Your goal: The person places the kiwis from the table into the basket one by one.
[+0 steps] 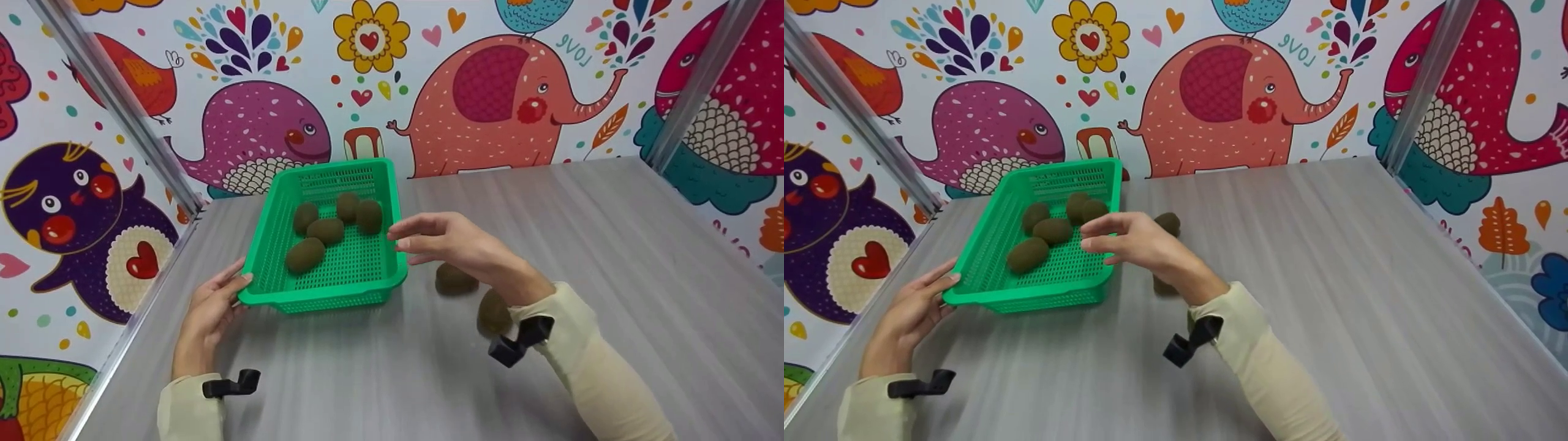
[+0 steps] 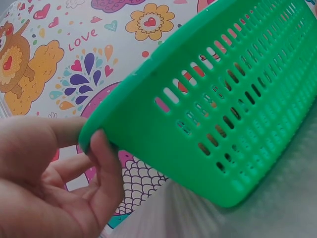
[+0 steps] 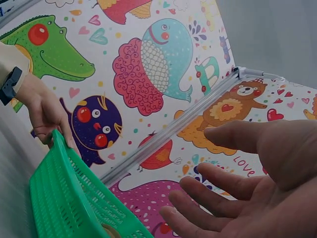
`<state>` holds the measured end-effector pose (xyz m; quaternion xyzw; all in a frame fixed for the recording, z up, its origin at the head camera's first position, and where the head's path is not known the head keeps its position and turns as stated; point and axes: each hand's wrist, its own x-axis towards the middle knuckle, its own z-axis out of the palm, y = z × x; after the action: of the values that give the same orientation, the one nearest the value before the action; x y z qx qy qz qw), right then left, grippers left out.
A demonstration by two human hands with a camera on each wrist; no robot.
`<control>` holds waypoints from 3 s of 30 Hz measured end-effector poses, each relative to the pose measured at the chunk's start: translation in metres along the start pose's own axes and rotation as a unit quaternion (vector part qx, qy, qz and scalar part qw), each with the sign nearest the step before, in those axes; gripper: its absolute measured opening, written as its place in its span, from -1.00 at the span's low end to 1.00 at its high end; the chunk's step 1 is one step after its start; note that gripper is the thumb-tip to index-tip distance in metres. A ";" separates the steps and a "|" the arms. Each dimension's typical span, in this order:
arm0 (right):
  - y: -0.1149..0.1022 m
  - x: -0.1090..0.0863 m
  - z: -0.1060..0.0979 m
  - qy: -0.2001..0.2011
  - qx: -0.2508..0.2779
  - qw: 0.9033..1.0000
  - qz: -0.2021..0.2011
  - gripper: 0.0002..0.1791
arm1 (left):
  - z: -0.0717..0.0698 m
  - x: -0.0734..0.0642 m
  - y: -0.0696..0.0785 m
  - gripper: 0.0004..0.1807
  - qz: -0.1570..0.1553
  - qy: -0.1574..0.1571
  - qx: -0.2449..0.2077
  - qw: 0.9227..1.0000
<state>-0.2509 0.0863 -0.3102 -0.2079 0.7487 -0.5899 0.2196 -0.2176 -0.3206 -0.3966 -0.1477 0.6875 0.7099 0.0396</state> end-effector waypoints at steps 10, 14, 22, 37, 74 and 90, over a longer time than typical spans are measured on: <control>0.011 -0.026 -0.034 0.040 0.015 0.999 -0.023 -0.53 | 0.000 0.001 0.000 -0.26 0.001 -0.002 -0.002 1.000; 0.019 -0.035 -0.049 0.050 0.012 0.998 -0.036 -0.55 | 0.000 0.000 0.000 -0.26 0.001 -0.001 -0.001 1.000; 0.041 -0.051 -0.080 0.038 -0.015 0.998 -0.043 -0.58 | 0.000 -0.001 -0.001 -0.27 0.001 0.001 0.005 1.000; 0.102 -0.052 -0.121 -0.049 -0.039 0.997 -0.035 -0.55 | 0.002 0.003 0.000 -0.26 -0.002 -0.011 -0.002 1.000; 0.158 -0.047 -0.113 -0.099 0.003 0.991 0.085 -0.24 | -0.001 0.000 0.000 -0.25 -0.002 -0.005 0.003 1.000; 0.161 -0.047 -0.115 -0.091 -0.111 0.988 0.062 -0.31 | -0.001 0.002 0.001 -0.28 -0.003 -0.005 0.000 1.000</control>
<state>-0.2873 0.2396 -0.4395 -0.2374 0.7979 -0.4669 0.2985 -0.2192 -0.3218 -0.3959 -0.1463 0.6870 0.7103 0.0457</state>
